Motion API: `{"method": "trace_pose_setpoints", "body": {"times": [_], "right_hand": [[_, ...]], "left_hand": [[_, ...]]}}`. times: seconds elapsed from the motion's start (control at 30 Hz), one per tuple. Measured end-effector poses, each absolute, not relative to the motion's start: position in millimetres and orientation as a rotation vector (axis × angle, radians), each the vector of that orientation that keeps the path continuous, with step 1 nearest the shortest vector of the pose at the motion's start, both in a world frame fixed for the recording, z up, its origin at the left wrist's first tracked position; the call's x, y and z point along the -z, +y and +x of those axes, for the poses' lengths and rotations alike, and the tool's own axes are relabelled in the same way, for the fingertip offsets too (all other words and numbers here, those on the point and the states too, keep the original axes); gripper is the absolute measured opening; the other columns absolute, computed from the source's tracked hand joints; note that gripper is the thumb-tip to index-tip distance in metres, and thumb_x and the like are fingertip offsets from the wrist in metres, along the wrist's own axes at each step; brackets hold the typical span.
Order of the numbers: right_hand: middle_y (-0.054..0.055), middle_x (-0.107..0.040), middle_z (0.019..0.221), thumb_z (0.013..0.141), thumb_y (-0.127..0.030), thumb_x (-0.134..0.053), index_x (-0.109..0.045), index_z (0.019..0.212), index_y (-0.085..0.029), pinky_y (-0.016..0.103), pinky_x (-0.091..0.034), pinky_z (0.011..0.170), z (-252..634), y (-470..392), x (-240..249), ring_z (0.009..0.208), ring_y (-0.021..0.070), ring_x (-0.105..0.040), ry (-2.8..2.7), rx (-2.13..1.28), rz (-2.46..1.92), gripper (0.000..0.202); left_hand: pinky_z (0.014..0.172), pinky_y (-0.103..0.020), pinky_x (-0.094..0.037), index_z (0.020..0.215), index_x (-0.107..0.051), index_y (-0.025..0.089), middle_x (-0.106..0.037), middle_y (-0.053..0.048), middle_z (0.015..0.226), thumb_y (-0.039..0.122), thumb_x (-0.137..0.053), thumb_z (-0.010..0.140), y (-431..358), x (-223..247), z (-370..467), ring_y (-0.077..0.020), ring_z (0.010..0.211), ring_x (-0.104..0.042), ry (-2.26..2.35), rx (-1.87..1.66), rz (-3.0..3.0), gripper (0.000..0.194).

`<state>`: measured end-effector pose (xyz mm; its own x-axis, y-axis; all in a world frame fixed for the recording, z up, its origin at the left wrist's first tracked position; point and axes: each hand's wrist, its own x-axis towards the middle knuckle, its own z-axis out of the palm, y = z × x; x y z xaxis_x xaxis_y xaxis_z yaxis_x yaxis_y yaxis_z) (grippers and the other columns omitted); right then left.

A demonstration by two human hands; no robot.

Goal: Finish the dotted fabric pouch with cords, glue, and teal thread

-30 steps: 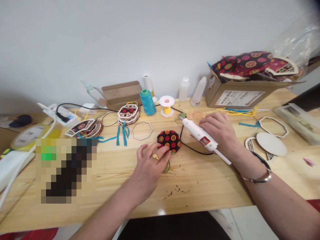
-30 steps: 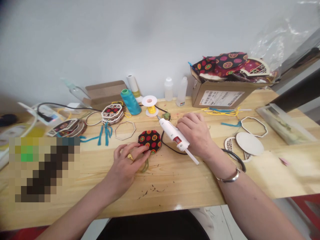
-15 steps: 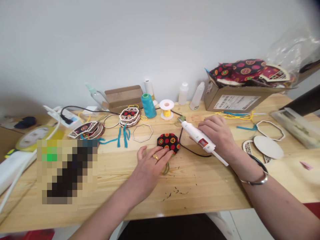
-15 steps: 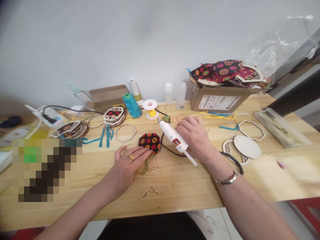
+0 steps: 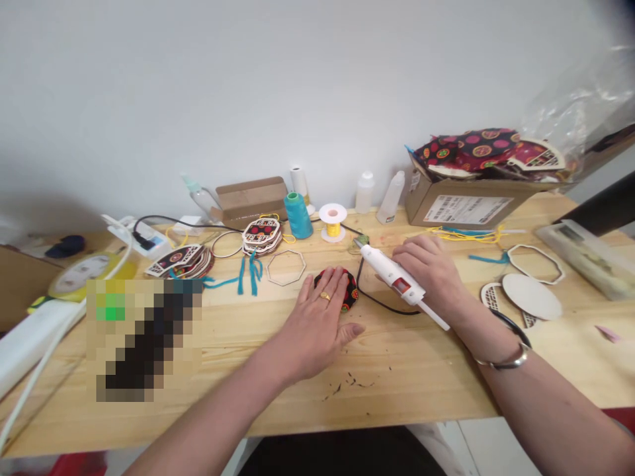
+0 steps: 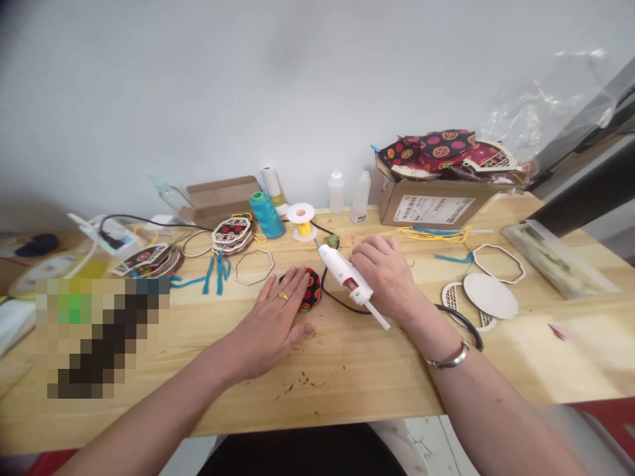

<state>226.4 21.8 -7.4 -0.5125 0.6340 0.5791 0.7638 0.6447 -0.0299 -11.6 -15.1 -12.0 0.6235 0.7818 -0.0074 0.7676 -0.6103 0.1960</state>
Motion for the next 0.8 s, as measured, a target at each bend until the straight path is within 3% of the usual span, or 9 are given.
{"method": "trace_pose_setpoints", "body": {"times": [0.57, 0.67, 0.8], "right_hand": [[0.007, -0.063, 0.078, 0.082, -0.023, -0.052, -0.055, 0.076, -0.018, 0.035, -0.032, 0.069, 226.7, 22.7, 7.9, 0.082, 0.0205, -0.050, -2.315, 0.289, -1.088, 0.009], [0.007, -0.063, 0.079, 0.081, -0.022, -0.054, -0.055, 0.077, -0.018, 0.035, -0.032, 0.068, 227.1, 23.3, 8.9, 0.082, 0.0209, -0.051, -2.310, 0.292, -1.096, 0.006], [0.007, -0.063, 0.078, 0.081, -0.021, -0.053, -0.055, 0.075, -0.018, 0.034, -0.032, 0.068, 226.6, 23.5, 8.8, 0.082, 0.0206, -0.051, -2.299, 0.312, -1.099, 0.007]], "left_hand": [[0.109, -0.052, -0.009, 0.139, -0.029, 0.009, -0.026, -0.018, 0.147, 0.057, -0.024, 0.087, -7.0, 9.1, -4.2, -0.0277, 0.136, -0.019, 1.259, -0.048, 2.618, 0.070], [0.107, -0.053, -0.011, 0.139, -0.029, 0.013, -0.027, -0.017, 0.147, 0.053, -0.035, 0.086, -1.0, 6.7, -7.0, -0.0278, 0.136, -0.020, 1.297, -0.149, 2.603, 0.066], [0.102, -0.056, -0.018, 0.141, -0.021, 0.014, -0.028, -0.018, 0.146, 0.058, -0.053, 0.073, 10.6, 6.2, -9.8, -0.0338, 0.133, -0.022, 1.412, -0.225, 2.544, 0.086]]}}
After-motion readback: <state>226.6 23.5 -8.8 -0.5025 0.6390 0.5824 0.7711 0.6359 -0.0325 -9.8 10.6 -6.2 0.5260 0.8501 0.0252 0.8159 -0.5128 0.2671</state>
